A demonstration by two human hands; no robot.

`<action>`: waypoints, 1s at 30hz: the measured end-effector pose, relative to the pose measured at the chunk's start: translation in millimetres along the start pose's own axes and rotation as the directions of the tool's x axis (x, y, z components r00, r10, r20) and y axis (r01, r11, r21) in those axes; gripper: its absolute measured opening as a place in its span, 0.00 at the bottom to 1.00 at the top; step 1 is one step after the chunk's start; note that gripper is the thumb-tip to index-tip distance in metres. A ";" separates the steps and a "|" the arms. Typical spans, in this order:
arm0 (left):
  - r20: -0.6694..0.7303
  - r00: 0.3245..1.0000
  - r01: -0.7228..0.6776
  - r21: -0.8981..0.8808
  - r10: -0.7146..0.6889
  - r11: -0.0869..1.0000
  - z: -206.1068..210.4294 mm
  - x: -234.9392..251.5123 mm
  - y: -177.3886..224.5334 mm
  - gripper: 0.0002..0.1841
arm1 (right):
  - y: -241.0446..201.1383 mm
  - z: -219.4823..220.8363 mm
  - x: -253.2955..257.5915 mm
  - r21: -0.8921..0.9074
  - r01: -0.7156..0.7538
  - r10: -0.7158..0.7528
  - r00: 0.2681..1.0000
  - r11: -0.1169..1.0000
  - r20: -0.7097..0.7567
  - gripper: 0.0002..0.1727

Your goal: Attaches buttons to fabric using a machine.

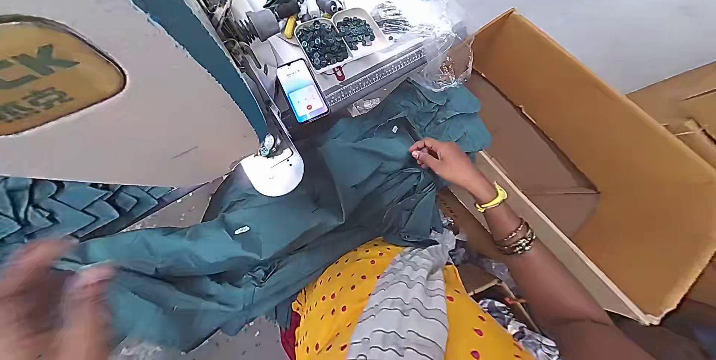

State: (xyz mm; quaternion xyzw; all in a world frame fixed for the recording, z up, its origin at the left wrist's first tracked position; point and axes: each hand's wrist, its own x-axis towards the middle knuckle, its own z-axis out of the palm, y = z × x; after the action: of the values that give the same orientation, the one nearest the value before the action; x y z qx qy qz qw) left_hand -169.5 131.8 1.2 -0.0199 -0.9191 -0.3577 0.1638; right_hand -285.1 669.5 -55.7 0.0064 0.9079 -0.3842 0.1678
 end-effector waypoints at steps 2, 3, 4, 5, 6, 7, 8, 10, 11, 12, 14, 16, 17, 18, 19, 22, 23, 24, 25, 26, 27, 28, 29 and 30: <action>0.238 0.947 -0.197 -0.103 0.217 0.975 84.1 -7.8 49.9 0.18 | 6.3 4.6 -10.5 -0.042 0.097 -0.088 0.980 0.994 0.176 0.17; 0.377 0.875 -0.253 -0.178 0.303 0.951 120.5 -17.9 64.9 0.17 | 8.2 10.1 -17.4 -0.060 0.175 -0.150 0.945 0.983 0.290 0.19; 0.512 0.781 -0.268 -0.243 0.358 0.932 149.3 -24.9 73.5 0.17 | 7.6 17.8 -24.1 -0.086 0.225 -0.173 0.898 0.970 0.404 0.24; 0.621 0.692 -0.266 -0.254 0.368 0.930 169.9 -26.8 77.9 0.18 | 7.8 28.6 -30.3 -0.145 0.255 -0.154 0.858 0.956 0.489 0.30; 0.701 0.627 -0.255 -0.226 0.339 0.940 184.0 -24.6 80.6 0.21 | 8.8 39.5 -36.4 -0.224 0.274 -0.119 0.840 0.935 0.529 0.31; 0.748 0.592 -0.258 -0.178 0.301 0.950 193.8 -19.8 83.1 0.23 | 12.4 46.2 -39.8 -0.266 0.302 -0.129 0.847 0.916 0.516 0.25; 0.756 0.588 -0.281 -0.140 0.286 0.949 200.0 -14.8 86.5 0.20 | 15.8 44.4 -37.8 -0.272 0.333 -0.178 0.866 0.903 0.468 0.16; 0.725 0.612 -0.351 -0.107 0.314 0.930 203.0 -11.1 97.9 0.08 | 11.5 13.1 -26.6 -0.221 0.353 -0.298 0.922 0.909 0.247 0.10; 0.707 0.625 -0.369 -0.105 0.330 0.923 201.4 -12.5 100.9 0.05 | 4.4 -8.0 -20.6 -0.177 0.345 -0.340 0.938 0.922 0.060 0.10; 0.701 0.630 -0.357 -0.119 0.334 0.926 197.4 -12.6 101.4 0.05 | -7.3 -27.5 -14.8 -0.137 0.315 -0.333 0.932 0.939 -0.142 0.10; 0.770 0.595 -0.267 -0.081 0.231 0.960 184.0 -9.1 104.4 0.09 | -33.5 -51.9 -4.6 -0.163 0.177 -0.234 0.860 0.970 -0.454 0.14; 0.891 0.455 -0.155 0.077 0.002 0.985 178.0 -8.2 112.0 0.23 | -54.4 -57.2 5.2 -0.337 -0.019 -0.181 0.814 0.941 -0.552 0.31; 0.904 0.421 -0.136 0.141 -0.072 0.981 181.4 -12.1 114.4 0.25 | -65.3 -53.9 10.2 -0.385 -0.026 -0.200 0.822 0.923 -0.534 0.36; 0.874 0.482 -0.133 0.137 -0.056 0.982 185.3 -19.7 113.2 0.22 | -78.4 -45.8 12.7 -0.415 0.029 -0.246 0.843 0.909 -0.479 0.33; 0.820 0.573 -0.129 0.076 0.012 0.989 186.1 -25.1 110.7 0.18 | -94.8 -32.8 10.6 -0.408 0.133 -0.301 0.874 0.903 -0.381 0.27; 0.476 0.835 -0.100 -0.363 0.276 0.927 149.6 -21.2 109.0 0.15 | -126.4 25.6 -16.0 -0.010 0.530 -0.511 0.822 0.848 0.250 0.21; 0.343 0.898 -0.086 -0.479 0.277 0.873 122.1 -12.9 109.1 0.15 | -128.9 41.3 -20.8 0.118 0.583 -0.564 0.683 0.804 0.463 0.26; 0.222 0.949 -0.072 -0.541 0.224 0.838 88.2 -4.3 105.4 0.14 | -130.1 49.6 -22.0 0.177 0.616 -0.589 0.569 0.767 0.573 0.30; 0.106 0.985 -0.054 -0.569 0.138 0.821 52.3 2.8 97.7 0.14 | -128.2 50.6 -19.5 0.203 0.643 -0.616 0.521 0.739 0.591 0.31; 0.024 0.997 -0.044 -0.561 0.069 0.826 18.7 7.2 84.1 0.13 | -123.5 46.0 -13.0 0.226 0.657 -0.647 0.515 0.719 0.562 0.28; 0.001 0.999 -0.031 -0.510 0.037 0.859 -9.7 7.6 64.3 0.15 | -117.9 39.4 -3.5 0.246 0.659 -0.671 0.532 0.711 0.515 0.24; 0.013 1.000 -0.007 -0.420 0.014 0.908 -28.1 4.8 43.7 0.17 | -112.6 33.5 7.4 0.266 0.642 -0.675 0.556 0.719 0.486 0.22; 0.029 0.999 0.041 -0.272 -0.035 0.961 -36.6 -0.9 26.1 0.20 | -108.8 29.5 17.0 0.274 0.602 -0.648 0.587 0.750 0.486 0.23; 0.007 0.995 0.105 -0.081 -0.105 0.991 -35.7 -7.2 12.3 0.24 | -106.3 29.0 24.9 0.255 0.560 -0.603 0.621 0.788 0.501 0.24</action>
State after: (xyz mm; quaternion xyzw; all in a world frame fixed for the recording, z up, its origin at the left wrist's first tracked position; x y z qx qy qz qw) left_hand -150.6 117.8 31.6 0.0212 -0.9038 -0.4029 0.1428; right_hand -314.9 571.4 -8.3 -0.3936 0.7556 -0.4350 0.2914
